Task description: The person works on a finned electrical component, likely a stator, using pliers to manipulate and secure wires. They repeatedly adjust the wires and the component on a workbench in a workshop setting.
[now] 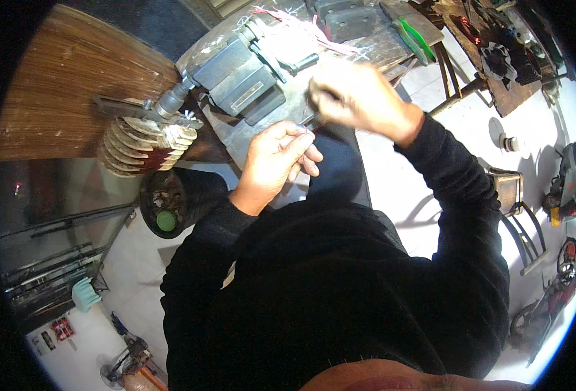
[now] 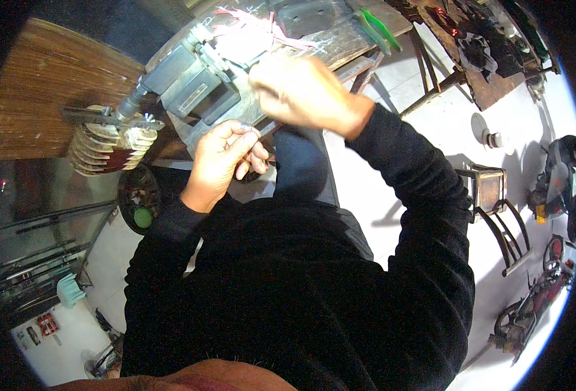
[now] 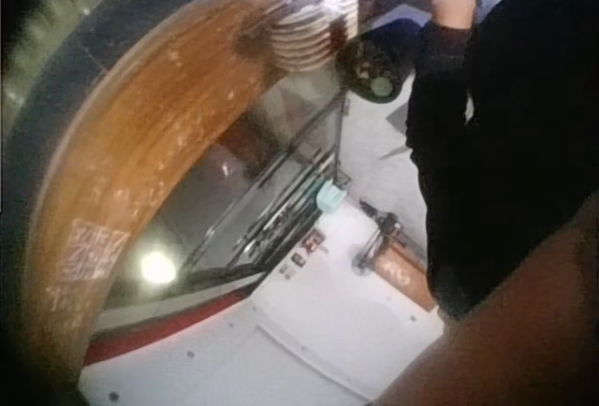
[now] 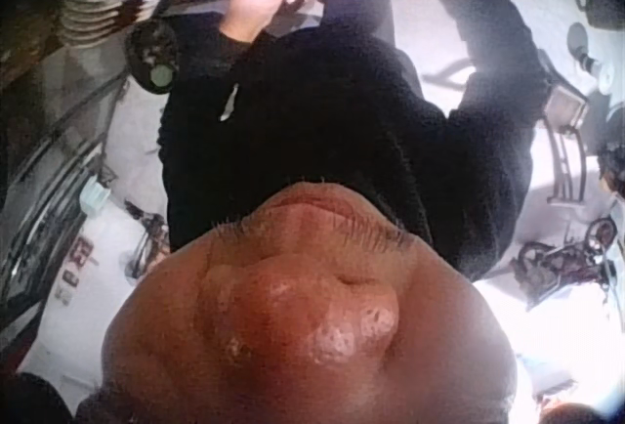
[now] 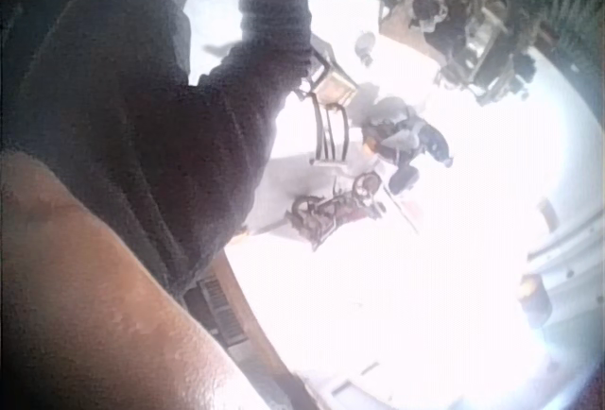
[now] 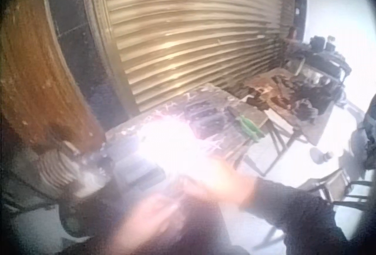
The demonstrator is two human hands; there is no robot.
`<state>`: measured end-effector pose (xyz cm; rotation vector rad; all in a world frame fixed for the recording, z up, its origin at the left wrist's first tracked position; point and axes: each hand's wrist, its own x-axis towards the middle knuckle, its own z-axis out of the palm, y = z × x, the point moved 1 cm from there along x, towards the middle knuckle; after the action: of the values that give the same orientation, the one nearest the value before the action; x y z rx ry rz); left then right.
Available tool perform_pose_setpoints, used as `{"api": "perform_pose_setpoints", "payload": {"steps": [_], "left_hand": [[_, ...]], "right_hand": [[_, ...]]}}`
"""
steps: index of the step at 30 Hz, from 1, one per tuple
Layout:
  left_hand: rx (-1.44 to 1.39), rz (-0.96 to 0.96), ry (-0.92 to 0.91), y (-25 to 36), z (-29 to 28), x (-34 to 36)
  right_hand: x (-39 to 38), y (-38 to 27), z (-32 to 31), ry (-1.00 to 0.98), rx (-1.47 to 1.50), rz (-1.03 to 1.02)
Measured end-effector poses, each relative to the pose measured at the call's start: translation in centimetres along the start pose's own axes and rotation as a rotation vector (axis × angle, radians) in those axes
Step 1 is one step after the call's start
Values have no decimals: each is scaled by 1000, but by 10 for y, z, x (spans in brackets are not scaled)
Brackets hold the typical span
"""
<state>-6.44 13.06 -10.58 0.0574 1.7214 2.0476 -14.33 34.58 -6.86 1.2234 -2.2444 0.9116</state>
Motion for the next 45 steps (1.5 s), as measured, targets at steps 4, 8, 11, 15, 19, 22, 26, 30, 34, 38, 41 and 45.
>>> {"api": "perform_pose_setpoints", "payload": {"steps": [4,8,11,15,19,22,26,30,34,38,41,45], "left_hand": [[15,48,21,1,5,5],[52,137,67,4,5,10],[52,131,80,1,1,14],[199,190,98,-10,-1,20],[358,201,99,-22,5,21],[519,254,89,-30,4,19],[956,440,72,-44,-9,15],[1232,467,62,-68,-23,5],[1263,439,113,-88,-48,-17],[1186,111,35,-97,-86,-47],[1025,-184,112,-101,-109,-69],[1012,-138,193,-104,-124,-91]], "right_hand": [[20,57,12,196,-182,161],[21,95,32,60,-207,372],[7,90,33,-12,-163,430],[-9,50,26,-138,17,380],[9,31,26,11,-19,252],[37,46,31,152,-191,171],[58,61,44,82,-457,22],[73,74,42,-127,-248,3],[81,97,16,-430,-193,361],[84,105,-13,-94,-421,224],[94,98,-11,-205,-316,-17],[118,87,10,-91,-124,-24]]}}
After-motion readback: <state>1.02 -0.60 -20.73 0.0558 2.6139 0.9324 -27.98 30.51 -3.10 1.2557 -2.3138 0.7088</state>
